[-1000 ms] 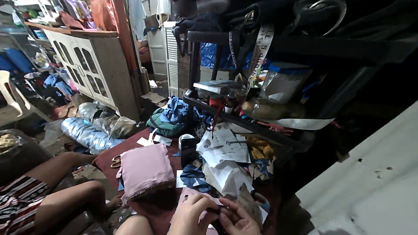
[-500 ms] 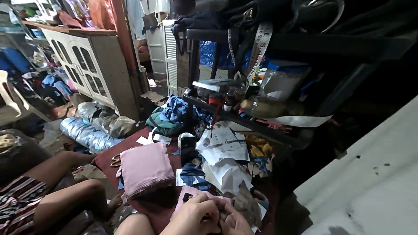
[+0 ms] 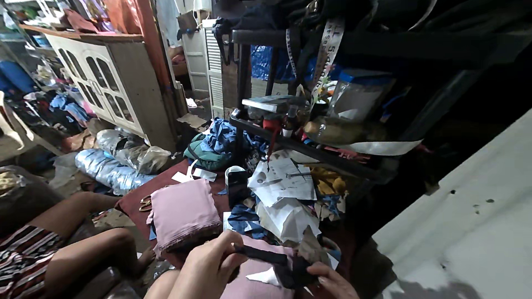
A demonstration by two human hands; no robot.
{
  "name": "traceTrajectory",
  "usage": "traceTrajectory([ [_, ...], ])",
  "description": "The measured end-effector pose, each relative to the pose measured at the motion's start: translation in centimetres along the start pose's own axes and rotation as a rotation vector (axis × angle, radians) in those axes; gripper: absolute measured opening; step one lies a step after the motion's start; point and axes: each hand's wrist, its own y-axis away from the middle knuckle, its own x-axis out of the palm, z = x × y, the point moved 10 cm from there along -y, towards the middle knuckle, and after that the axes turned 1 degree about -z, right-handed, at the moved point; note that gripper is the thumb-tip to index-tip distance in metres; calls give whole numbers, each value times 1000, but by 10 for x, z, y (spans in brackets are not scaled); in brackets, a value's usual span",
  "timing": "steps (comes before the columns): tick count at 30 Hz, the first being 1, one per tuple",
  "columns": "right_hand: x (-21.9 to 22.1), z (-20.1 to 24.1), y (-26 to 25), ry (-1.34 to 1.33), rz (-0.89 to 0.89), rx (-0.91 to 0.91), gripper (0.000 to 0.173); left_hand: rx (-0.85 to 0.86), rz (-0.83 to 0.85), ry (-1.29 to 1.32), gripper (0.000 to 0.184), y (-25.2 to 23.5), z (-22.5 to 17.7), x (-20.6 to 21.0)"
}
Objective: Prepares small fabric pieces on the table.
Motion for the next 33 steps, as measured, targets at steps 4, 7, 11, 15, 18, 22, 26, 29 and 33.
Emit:
traceTrajectory([
  [4,-32,13,4,308,-269,-103,25,38,-10,-163,15,-2,4,8],
  [7,-38,25,8,522,-378,-110,10,3,97,-154,9,-2,4,28],
  [11,-41,34,9,632,-423,-142,14,-8,274,26,15,-8,-16,57],
  [15,-48,39,12,675,-419,-255,18,-30,280,177,20,-13,-22,65],
  [18,-50,44,16,795,-420,-281,22,-164,294,271,25,-5,10,72],
  [22,-47,47,17,935,-415,-241,29,-467,398,265,30,19,94,104],
  [26,-50,56,20,1142,-453,-264,23,-590,401,255,29,33,127,111],
  [29,-56,66,23,1254,-475,-270,16,-586,369,276,27,32,127,104],
  [33,-49,75,23,1305,-468,-326,14,-595,420,284,29,33,135,109],
])
